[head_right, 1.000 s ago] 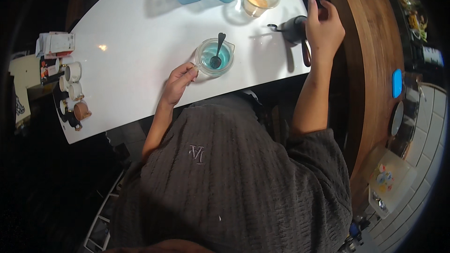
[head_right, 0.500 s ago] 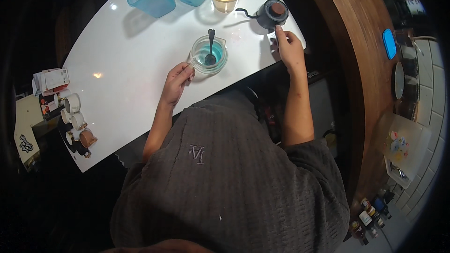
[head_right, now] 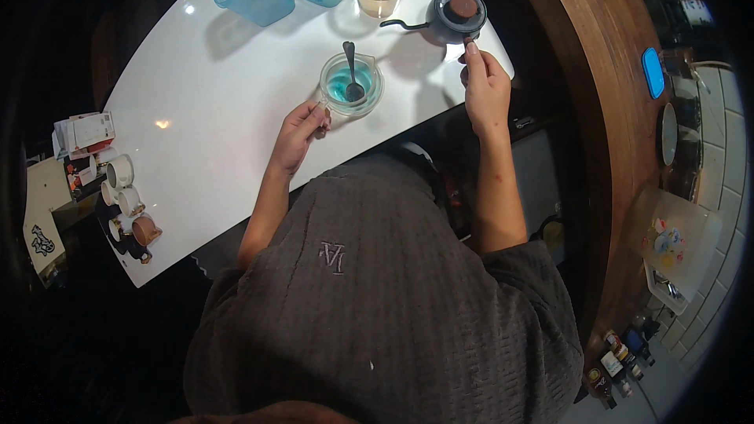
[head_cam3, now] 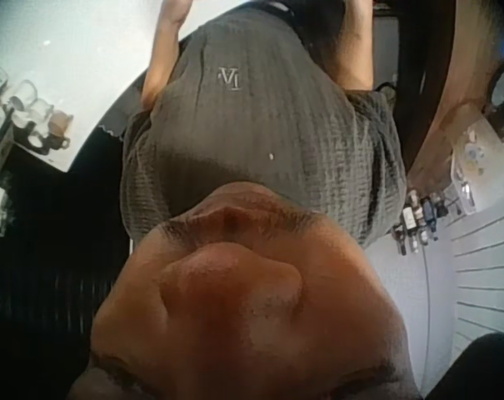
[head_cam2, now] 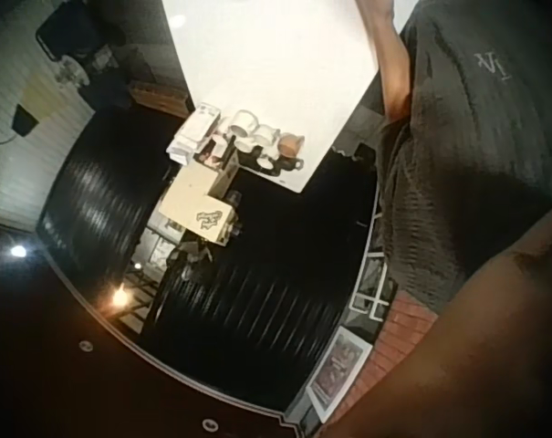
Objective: The person places mugs from a bar onto a tray, carries the tray to a counter, and unloads the mugs.
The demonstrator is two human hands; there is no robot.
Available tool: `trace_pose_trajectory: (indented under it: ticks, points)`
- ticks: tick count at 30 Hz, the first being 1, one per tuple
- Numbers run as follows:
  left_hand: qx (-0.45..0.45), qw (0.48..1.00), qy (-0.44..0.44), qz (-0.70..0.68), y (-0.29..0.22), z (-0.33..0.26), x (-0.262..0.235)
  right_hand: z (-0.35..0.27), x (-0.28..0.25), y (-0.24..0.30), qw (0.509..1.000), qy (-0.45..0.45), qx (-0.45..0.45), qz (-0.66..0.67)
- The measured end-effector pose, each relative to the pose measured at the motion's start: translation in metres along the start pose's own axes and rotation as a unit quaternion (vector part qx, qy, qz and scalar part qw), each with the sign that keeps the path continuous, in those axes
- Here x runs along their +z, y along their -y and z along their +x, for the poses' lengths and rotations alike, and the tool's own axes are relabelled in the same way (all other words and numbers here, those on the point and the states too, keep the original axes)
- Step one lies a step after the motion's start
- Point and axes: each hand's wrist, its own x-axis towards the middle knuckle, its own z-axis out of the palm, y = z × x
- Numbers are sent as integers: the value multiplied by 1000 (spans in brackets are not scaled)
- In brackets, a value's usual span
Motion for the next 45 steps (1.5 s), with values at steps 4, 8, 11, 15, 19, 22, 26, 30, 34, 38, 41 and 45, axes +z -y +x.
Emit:
trace_pose_trajectory:
  ticks: [4,8,11,15,19,22,26,30,34,38,41,45]
  points:
    - [-2,1000,-6,27,-10,0,6,-16,0,10,997,20,-67,-22]
    - [2,998,-30,62,-18,-2,9,-28,4,17,991,23,-114,-64]
    - [7,997,-30,76,-17,-2,7,-31,4,14,987,22,-125,-98]
    - [7,997,-25,76,-18,-1,7,-33,7,13,980,15,-161,-112]
    - [0,997,-29,74,-21,-2,8,-34,10,18,975,10,-182,-125]
    - [3,997,-33,68,-21,-1,9,-35,12,19,971,1,-192,-142]
    - [0,998,-31,63,-23,-1,9,-34,14,18,966,-7,-210,-150]
    - [-22,998,-27,59,-29,-4,11,-35,16,21,962,-10,-221,-157]
    - [-16,997,-25,67,-26,-3,10,-33,15,19,959,-17,-237,-155]
    - [-18,997,-31,73,-24,-2,9,-33,12,19,958,-15,-236,-161]
    - [-14,996,-33,76,-22,-2,9,-34,12,18,961,-16,-233,-146]
    - [-25,996,-35,77,-22,-1,9,-36,10,19,963,-14,-227,-148]
